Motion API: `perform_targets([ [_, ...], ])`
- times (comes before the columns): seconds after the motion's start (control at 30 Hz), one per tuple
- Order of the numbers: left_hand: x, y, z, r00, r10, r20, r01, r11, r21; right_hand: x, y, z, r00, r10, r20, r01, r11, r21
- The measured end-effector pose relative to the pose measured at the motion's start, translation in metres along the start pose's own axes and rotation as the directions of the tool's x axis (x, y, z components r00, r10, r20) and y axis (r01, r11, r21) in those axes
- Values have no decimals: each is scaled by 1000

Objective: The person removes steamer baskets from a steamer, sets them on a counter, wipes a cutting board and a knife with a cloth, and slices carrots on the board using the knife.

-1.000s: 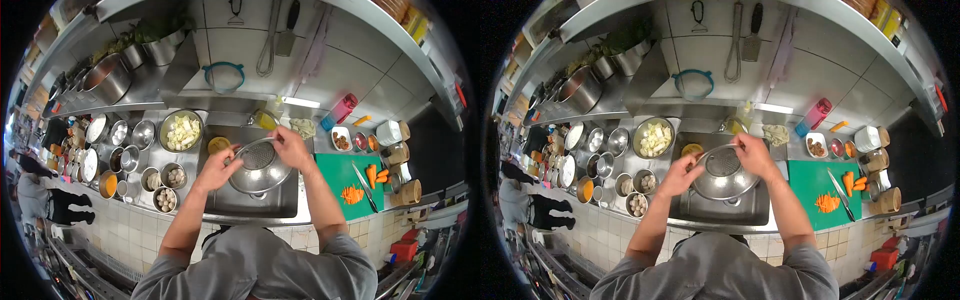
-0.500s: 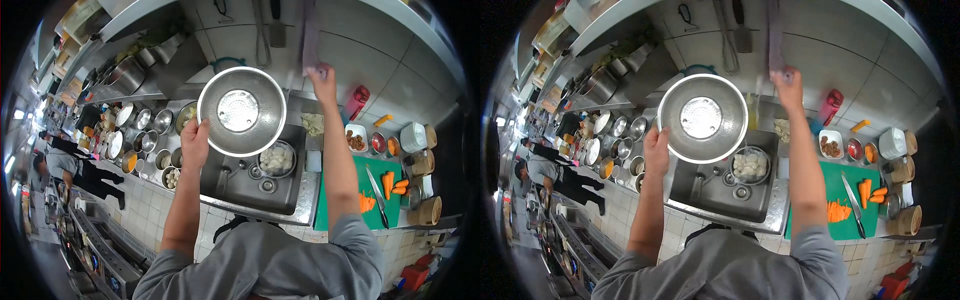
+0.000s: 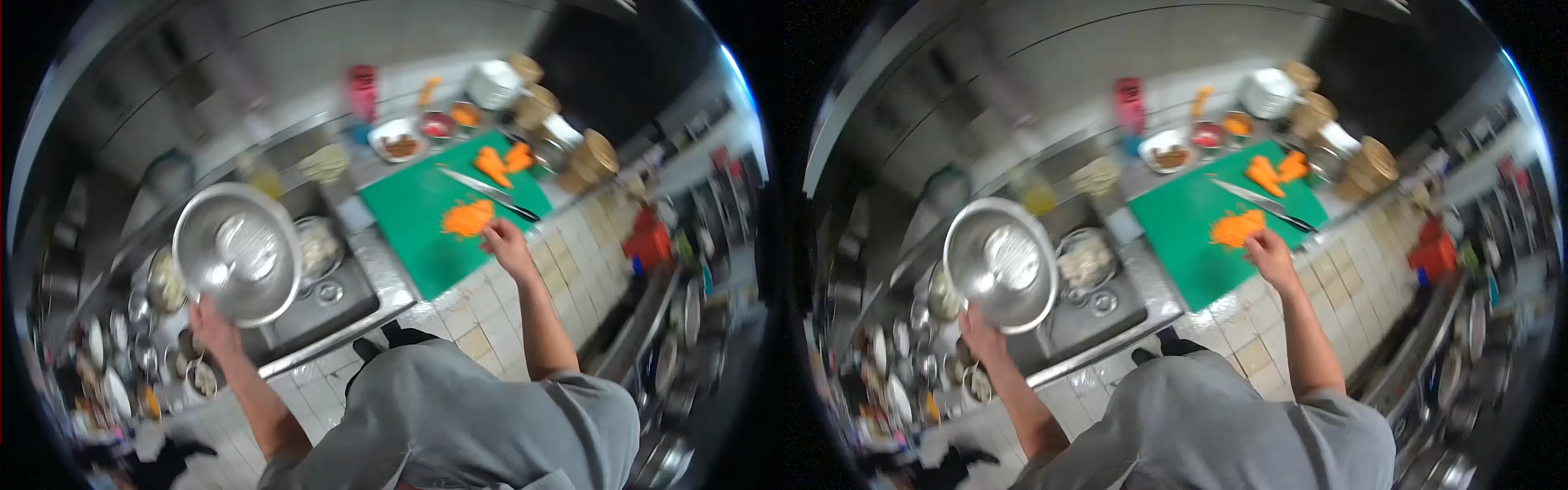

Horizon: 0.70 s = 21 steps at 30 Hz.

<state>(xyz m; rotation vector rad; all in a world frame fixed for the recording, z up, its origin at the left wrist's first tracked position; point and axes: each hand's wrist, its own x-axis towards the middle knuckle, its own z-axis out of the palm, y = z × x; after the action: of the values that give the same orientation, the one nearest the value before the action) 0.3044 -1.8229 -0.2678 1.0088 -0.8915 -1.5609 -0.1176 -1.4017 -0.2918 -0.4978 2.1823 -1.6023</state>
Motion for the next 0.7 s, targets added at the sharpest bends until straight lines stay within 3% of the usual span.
perform_targets([
  [0.03, 4, -16, -20, 984, 174, 27, -173, 918, 356, 1, -8, -22, 995, -40, -91, 33, 997, -74],
  [0.07, 0, -26, -39, 900, 389, 196, -420, 655, 628, 4, -19, -44, 987, -40, -156, 15, 988, -154],
  [0.1, -6, -32, -49, 749, 527, 402, -591, 257, 764, 10, -26, -65, 982, -51, -184, 23, 989, -146],
  [0.17, -49, -35, -27, 712, 596, 371, -598, 236, 766, 30, -27, -115, 961, -126, -248, 61, 966, -252],
  [0.23, -57, -48, -50, 703, 628, 334, -563, 205, 800, 61, -22, -165, 927, -224, -300, 88, 909, -408],
  [0.3, -69, -56, -60, 697, 660, 279, -509, 181, 842, 115, -7, -226, 888, -394, -237, 168, 758, -630],
  [0.37, -91, -54, -54, 705, 675, 216, -424, 156, 892, 175, -4, -281, 878, -456, -147, 151, 554, -818],
  [0.4, -103, -52, -44, 699, 686, 202, -410, 153, 899, 217, 2, -311, 891, -436, -123, 140, 524, -840],
  [0.47, -135, -53, -22, 735, 677, -42, -276, 355, 893, 300, 15, -357, 908, -402, -119, 94, 471, -877],
  [0.5, -151, -63, -9, 727, 685, -57, -260, 351, 899, 337, 22, -374, 909, -391, -142, 54, 450, -892],
  [0.53, -166, -72, 4, 752, 589, -295, -232, 656, 718, 368, 20, -384, 961, -272, -42, 27, 247, -969],
  [0.57, -181, -79, 17, 768, 426, -479, -207, 872, 444, 391, 26, -388, 962, -273, -22, 50, 255, -966],
  [0.63, -210, -91, 50, 715, 411, -565, -113, 866, 488, 428, 50, -395, 998, -36, 42, 49, 225, -973],
  [0.7, -248, -105, 85, 693, 319, -646, -104, 932, 348, 436, 67, -399, 994, 66, 88, 74, 181, -981],
])
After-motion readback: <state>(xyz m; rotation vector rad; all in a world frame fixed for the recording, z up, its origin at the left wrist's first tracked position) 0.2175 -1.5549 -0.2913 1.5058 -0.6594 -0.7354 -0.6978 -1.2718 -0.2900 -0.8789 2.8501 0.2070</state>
